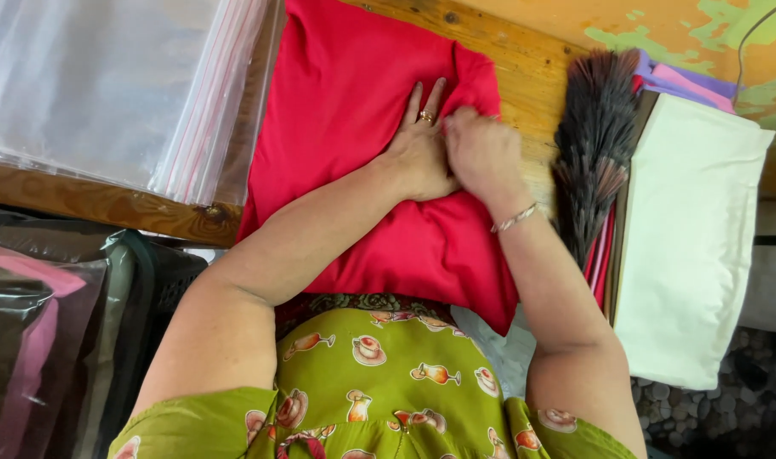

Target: Dusting a pink fabric item with a feather duster and smoothing it out by hand on a wooden surface.

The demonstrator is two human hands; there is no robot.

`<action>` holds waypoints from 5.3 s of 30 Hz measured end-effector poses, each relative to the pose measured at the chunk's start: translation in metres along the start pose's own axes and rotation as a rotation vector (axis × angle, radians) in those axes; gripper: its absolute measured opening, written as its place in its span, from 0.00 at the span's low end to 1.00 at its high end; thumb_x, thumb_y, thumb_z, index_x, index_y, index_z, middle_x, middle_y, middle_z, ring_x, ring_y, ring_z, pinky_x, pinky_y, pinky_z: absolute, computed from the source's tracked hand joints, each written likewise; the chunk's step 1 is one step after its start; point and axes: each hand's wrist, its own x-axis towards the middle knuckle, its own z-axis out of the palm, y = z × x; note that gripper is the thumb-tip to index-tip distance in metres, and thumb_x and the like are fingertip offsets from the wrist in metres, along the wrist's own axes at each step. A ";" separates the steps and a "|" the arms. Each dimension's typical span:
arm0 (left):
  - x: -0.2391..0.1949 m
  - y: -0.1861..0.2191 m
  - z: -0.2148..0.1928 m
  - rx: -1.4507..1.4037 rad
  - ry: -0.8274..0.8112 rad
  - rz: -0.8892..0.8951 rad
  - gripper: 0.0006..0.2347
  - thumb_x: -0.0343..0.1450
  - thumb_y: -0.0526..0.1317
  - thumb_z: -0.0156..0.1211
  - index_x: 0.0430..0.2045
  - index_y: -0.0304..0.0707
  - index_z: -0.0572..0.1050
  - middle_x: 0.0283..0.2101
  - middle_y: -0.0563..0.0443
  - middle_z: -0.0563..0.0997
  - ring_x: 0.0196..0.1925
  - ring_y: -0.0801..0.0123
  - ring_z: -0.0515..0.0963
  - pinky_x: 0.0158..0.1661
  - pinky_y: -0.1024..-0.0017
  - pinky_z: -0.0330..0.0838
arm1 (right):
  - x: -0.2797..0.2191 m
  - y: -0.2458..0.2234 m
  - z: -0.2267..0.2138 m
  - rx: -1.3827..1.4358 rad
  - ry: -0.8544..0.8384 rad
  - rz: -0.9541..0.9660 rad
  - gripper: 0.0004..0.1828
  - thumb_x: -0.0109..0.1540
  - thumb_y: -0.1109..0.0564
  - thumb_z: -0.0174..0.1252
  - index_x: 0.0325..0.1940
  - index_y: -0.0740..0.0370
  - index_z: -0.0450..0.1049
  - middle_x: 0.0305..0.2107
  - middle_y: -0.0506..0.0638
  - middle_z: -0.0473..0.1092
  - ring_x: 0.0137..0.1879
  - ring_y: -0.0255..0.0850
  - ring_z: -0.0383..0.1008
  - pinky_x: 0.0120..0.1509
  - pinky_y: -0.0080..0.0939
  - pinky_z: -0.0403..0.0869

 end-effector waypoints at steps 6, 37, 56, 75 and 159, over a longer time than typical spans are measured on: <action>-0.010 0.002 -0.010 -0.006 -0.045 -0.002 0.34 0.68 0.66 0.28 0.66 0.48 0.44 0.69 0.37 0.37 0.69 0.41 0.31 0.62 0.44 0.20 | 0.006 0.102 0.057 0.157 0.050 0.565 0.10 0.63 0.51 0.52 0.37 0.59 0.64 0.37 0.58 0.66 0.41 0.60 0.69 0.39 0.60 0.68; -0.056 -0.013 -0.026 -0.004 0.108 -0.533 0.36 0.70 0.62 0.34 0.64 0.30 0.47 0.67 0.27 0.36 0.66 0.34 0.27 0.58 0.32 0.24 | 0.014 0.064 -0.033 0.007 0.078 0.219 0.22 0.60 0.48 0.61 0.51 0.66 0.72 0.47 0.64 0.62 0.60 0.64 0.51 0.56 0.63 0.58; -0.062 -0.011 -0.015 -0.077 0.089 -0.350 0.31 0.68 0.59 0.26 0.64 0.42 0.48 0.66 0.38 0.48 0.67 0.36 0.27 0.61 0.42 0.19 | 0.064 -0.010 0.035 0.000 -0.070 0.010 0.11 0.60 0.51 0.46 0.25 0.56 0.65 0.13 0.47 0.66 0.18 0.45 0.68 0.17 0.46 0.65; -0.060 -0.027 -0.003 -0.022 0.358 -0.361 0.26 0.68 0.57 0.47 0.57 0.41 0.63 0.51 0.42 0.63 0.56 0.42 0.62 0.60 0.37 0.42 | 0.038 0.063 -0.003 -0.069 0.041 0.207 0.24 0.66 0.40 0.49 0.38 0.65 0.75 0.35 0.62 0.67 0.42 0.62 0.64 0.39 0.61 0.64; -0.096 0.033 0.047 0.165 0.363 -0.255 0.18 0.71 0.44 0.41 0.54 0.44 0.70 0.69 0.40 0.36 0.68 0.32 0.38 0.63 0.31 0.35 | -0.118 -0.096 -0.078 0.293 0.197 0.173 0.20 0.60 0.59 0.50 0.57 0.56 0.68 0.38 0.56 0.62 0.31 0.54 0.66 0.27 0.55 0.66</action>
